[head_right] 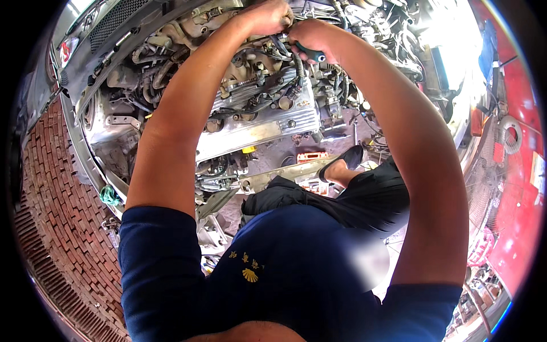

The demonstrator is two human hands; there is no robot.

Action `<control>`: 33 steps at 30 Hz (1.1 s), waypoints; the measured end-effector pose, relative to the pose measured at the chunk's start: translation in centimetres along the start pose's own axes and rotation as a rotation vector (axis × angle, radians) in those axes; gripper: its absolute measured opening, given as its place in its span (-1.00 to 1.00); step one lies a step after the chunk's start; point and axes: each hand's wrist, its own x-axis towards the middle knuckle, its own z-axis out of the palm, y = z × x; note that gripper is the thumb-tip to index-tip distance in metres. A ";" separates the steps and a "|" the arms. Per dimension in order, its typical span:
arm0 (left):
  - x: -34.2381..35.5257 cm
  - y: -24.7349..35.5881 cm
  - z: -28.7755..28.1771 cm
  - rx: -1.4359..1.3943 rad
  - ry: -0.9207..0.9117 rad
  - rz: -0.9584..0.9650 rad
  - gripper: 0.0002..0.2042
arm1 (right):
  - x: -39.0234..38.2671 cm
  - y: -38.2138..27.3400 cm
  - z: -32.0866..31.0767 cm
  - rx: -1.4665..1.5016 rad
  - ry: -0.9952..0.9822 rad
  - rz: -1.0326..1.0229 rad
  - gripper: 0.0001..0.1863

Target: The person works on a car engine with the hood open, using a screwdriver to loosen and tighten bolts on the engine block. The person repeatedly adjusts components and repositions hands within the engine bay.

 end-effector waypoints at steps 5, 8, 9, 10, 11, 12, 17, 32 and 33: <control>0.4 0.3 0.2 -0.028 0.004 0.069 -0.89 | -0.3 3.4 -5.7 0.075 -0.066 -0.099 -0.41; 0.6 -1.1 0.5 0.015 -0.021 0.111 -0.86 | -4.4 3.8 -5.8 0.023 0.004 -0.133 -0.41; 0.8 -1.4 0.7 0.018 -0.024 0.118 -0.86 | -6.4 4.3 -5.5 -0.041 0.038 -0.165 -0.40; 0.9 -1.7 1.0 -0.013 -0.003 0.128 -0.84 | -7.9 5.2 -5.0 -0.150 0.026 -0.194 -0.40; 0.7 -2.1 1.2 -0.042 0.012 0.130 -0.83 | -9.2 6.2 -4.3 -0.255 0.006 -0.225 -0.39; 0.8 -1.7 1.3 -0.060 0.038 0.099 -0.81 | -10.9 7.8 -4.1 -0.182 -0.085 -0.248 -0.38; 1.2 -2.1 1.6 0.038 -0.118 0.046 -0.80 | -14.1 14.9 -2.5 0.209 -0.452 -0.445 -0.31; 1.8 -1.9 0.4 0.203 -0.257 0.080 -0.65 | -15.0 18.0 -8.2 0.351 0.207 -0.513 -0.38; 1.9 -1.7 0.3 0.206 -0.293 0.072 -0.64 | -14.8 18.4 -8.3 0.394 0.278 -0.574 -0.39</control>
